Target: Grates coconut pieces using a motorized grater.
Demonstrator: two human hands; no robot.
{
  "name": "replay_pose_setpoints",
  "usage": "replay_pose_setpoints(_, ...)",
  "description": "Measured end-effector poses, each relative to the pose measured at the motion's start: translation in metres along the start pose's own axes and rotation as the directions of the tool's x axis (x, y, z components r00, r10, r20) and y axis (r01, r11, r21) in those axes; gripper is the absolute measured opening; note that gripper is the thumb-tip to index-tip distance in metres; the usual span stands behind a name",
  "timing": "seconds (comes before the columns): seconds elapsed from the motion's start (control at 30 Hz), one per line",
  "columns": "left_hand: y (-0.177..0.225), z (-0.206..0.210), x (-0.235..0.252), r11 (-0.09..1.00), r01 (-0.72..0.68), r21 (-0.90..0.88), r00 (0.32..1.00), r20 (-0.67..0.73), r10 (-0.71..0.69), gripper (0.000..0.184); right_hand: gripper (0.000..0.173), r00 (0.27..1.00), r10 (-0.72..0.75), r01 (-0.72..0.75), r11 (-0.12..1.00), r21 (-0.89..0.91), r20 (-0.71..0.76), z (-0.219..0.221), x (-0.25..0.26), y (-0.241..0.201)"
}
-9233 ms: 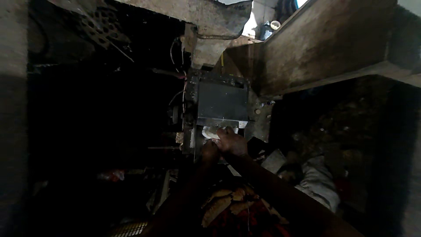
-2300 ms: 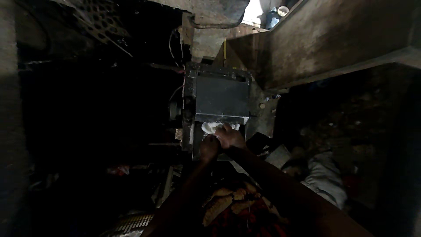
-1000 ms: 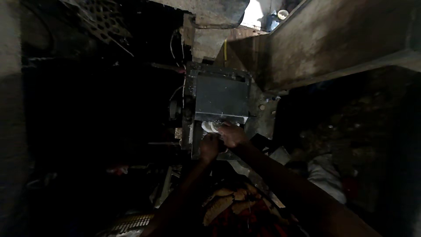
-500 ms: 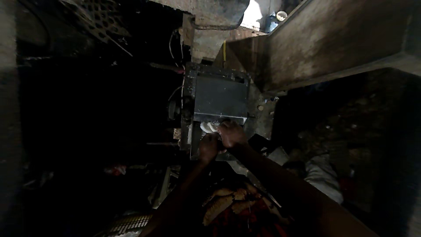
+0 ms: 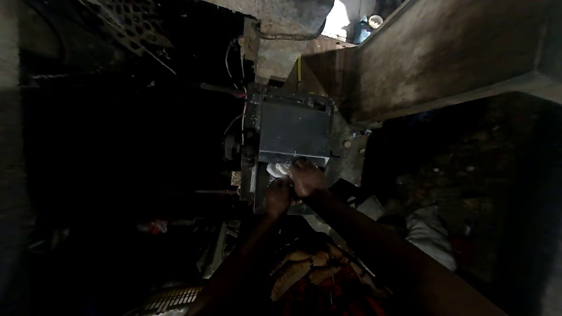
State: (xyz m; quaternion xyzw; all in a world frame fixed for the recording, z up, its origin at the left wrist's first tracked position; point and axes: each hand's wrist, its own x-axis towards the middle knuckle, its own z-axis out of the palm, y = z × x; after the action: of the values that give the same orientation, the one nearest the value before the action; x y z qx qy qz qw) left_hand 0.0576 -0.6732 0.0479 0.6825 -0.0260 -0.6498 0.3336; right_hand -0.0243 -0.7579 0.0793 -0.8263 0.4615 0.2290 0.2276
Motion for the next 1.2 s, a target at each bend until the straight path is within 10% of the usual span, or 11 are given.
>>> replay_pose_setpoints(1.03, 0.006, 0.002, -0.005, 0.999, 0.023, -0.047, 0.999, -0.021, -0.024, 0.037, 0.025, 0.989, 0.095, -0.091, 0.995, 0.039, -0.116, -0.002, 0.005, -0.007)
replay_pose_setpoints(1.2, 0.006, 0.005, -0.002, 0.998, 0.068, 0.008, 0.998, -0.011, -0.068, 0.038, 0.032, 0.877, 0.148, -0.096, 0.986, 0.135, -0.457, -0.026, -0.014, 0.046)
